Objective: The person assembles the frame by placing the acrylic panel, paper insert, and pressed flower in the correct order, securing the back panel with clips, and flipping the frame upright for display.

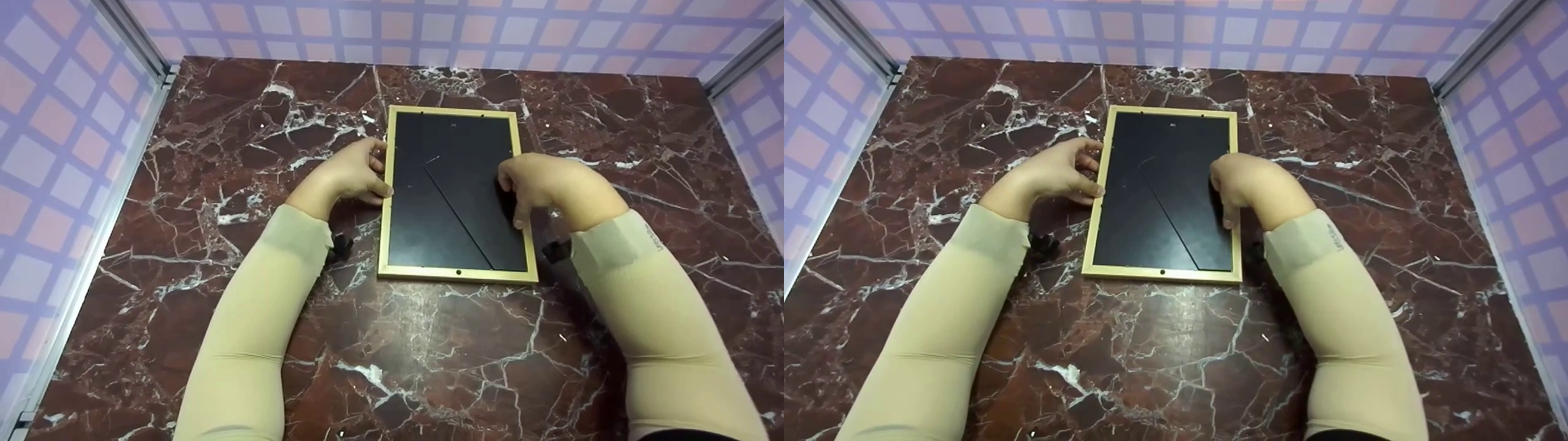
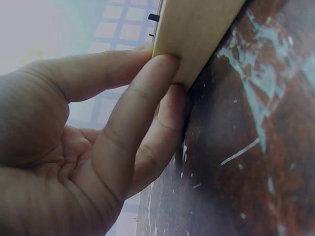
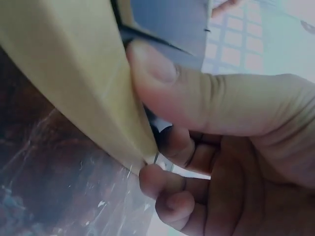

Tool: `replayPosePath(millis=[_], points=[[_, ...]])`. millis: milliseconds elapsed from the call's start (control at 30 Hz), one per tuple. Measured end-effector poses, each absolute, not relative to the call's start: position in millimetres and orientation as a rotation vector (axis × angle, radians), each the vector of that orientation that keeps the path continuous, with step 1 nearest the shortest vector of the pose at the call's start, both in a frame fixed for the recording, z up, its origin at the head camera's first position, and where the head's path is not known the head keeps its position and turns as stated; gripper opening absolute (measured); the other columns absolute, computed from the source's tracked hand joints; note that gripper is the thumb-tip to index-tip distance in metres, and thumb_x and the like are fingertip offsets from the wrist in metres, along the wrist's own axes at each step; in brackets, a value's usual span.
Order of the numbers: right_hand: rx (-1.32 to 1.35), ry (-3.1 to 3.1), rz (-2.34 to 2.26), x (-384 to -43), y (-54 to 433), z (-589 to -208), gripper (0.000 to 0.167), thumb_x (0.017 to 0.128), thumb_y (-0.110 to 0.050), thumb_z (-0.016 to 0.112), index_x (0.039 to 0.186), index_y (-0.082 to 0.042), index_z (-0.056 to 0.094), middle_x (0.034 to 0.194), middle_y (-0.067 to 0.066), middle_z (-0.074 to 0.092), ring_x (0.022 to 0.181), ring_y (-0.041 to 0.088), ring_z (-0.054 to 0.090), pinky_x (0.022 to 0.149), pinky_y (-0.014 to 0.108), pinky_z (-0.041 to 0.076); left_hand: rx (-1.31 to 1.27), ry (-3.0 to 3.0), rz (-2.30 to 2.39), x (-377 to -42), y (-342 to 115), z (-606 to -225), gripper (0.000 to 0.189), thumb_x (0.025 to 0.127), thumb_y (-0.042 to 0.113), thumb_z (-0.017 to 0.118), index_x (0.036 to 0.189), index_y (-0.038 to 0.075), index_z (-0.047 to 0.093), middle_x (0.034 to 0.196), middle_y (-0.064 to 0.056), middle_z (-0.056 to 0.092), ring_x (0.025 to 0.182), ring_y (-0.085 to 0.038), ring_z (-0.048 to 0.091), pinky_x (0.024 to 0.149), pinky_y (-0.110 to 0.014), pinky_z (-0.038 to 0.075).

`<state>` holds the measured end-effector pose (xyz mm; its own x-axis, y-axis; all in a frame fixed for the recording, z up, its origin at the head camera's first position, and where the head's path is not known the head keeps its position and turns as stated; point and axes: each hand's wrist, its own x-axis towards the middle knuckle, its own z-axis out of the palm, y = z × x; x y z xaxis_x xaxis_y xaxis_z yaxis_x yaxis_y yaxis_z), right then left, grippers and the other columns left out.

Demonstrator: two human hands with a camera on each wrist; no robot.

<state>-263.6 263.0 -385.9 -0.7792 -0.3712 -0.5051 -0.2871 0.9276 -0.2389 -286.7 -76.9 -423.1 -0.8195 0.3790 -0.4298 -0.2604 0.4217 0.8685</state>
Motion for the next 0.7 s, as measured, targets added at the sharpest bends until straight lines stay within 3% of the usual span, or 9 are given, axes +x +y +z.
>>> replayPosePath(millis=[167, 300, 467, 567, 700], points=[[-0.499, 2.506, -0.451, -258, 284, -392, 0.059, 0.074, -0.009, 0.105, 0.119, -0.005, 0.066, 0.104, 0.012, 0.071, 0.09, 0.026, 0.066, 0.077, 0.037, 0.057, 0.102, 2.094, 1.426, -287, -77, -422, 0.099, 0.088, -0.023, 0.08, 0.172, 0.008, 0.035, 0.137, -0.021, 0.056, 0.092, -0.028, 0.073, 0.07, -0.029, 0.076], [-0.517, 2.505, -0.645, -245, 301, -401, 0.043, 0.088, -0.009, 0.096, 0.122, -0.008, 0.069, 0.103, 0.011, 0.074, 0.09, 0.022, 0.068, 0.081, 0.033, 0.059, 0.099, 2.078, 1.434, -287, -75, -424, 0.101, 0.088, -0.024, 0.079, 0.172, 0.008, 0.034, 0.137, -0.021, 0.056, 0.092, -0.028, 0.073, 0.07, -0.029, 0.076], [-0.574, 2.592, -0.702, -226, 306, -402, 0.026, 0.103, -0.021, 0.085, 0.125, -0.011, 0.073, 0.113, 0.008, 0.077, 0.098, 0.019, 0.068, 0.086, 0.033, 0.06, 0.106, 2.071, 1.427, -287, -74, -424, 0.1, 0.088, -0.024, 0.079, 0.172, 0.008, 0.033, 0.139, -0.023, 0.057, 0.093, -0.029, 0.073, 0.069, -0.029, 0.076], [-0.637, 2.622, -0.713, -213, 300, -399, 0.034, 0.101, -0.027, 0.087, 0.128, -0.012, 0.073, 0.118, 0.006, 0.078, 0.1, 0.02, 0.069, 0.089, 0.038, 0.063, 0.102, 2.076, 1.428, -287, -76, -424, 0.099, 0.088, -0.023, 0.079, 0.172, 0.008, 0.035, 0.138, -0.022, 0.057, 0.093, -0.028, 0.073, 0.069, -0.029, 0.076], [-0.893, 2.601, -0.711, -196, 288, -400, 0.042, 0.092, -0.024, 0.095, 0.127, -0.013, 0.077, 0.127, 0.003, 0.078, 0.112, 0.024, 0.072, 0.103, 0.05, 0.066, 0.099, 2.083, 1.434, -288, -77, -422, 0.098, 0.087, -0.024, 0.079, 0.17, 0.008, 0.037, 0.131, -0.018, 0.055, 0.09, -0.026, 0.072, 0.067, -0.028, 0.075]])
